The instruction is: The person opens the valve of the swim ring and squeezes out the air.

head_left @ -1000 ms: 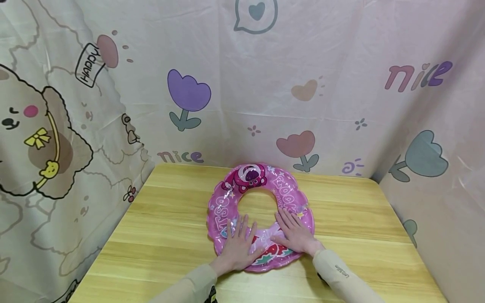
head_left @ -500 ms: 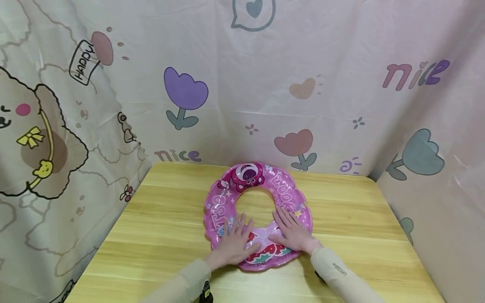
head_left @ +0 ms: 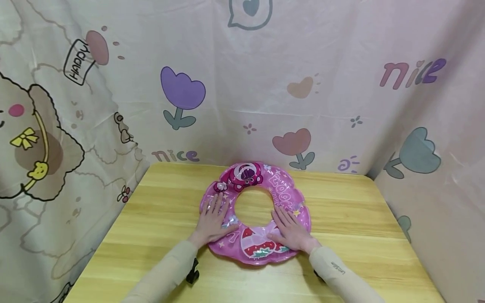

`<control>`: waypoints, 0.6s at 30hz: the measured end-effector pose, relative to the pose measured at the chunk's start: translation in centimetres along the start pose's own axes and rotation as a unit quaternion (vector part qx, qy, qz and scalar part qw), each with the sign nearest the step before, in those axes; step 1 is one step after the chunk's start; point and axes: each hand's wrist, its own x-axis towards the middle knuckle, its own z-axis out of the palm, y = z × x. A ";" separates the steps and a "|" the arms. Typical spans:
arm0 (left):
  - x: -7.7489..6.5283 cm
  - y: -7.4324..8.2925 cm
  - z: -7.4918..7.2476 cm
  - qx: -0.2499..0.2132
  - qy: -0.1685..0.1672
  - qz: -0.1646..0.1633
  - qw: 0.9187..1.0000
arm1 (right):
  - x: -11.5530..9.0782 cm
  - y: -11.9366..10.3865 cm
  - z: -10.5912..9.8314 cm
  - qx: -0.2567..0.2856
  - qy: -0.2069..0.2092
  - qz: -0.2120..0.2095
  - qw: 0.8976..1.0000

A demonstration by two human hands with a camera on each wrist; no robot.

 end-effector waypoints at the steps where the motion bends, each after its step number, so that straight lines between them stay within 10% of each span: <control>1: -0.1 0.0 0.1 -0.005 -0.001 0.001 1.000 | 0.0 -0.1 0.0 0.000 0.001 -0.001 1.000; 18: 0.2 -0.1 0.5 -0.009 -0.067 -0.017 0.998 | 0.0 0.1 0.7 0.007 0.014 0.007 1.000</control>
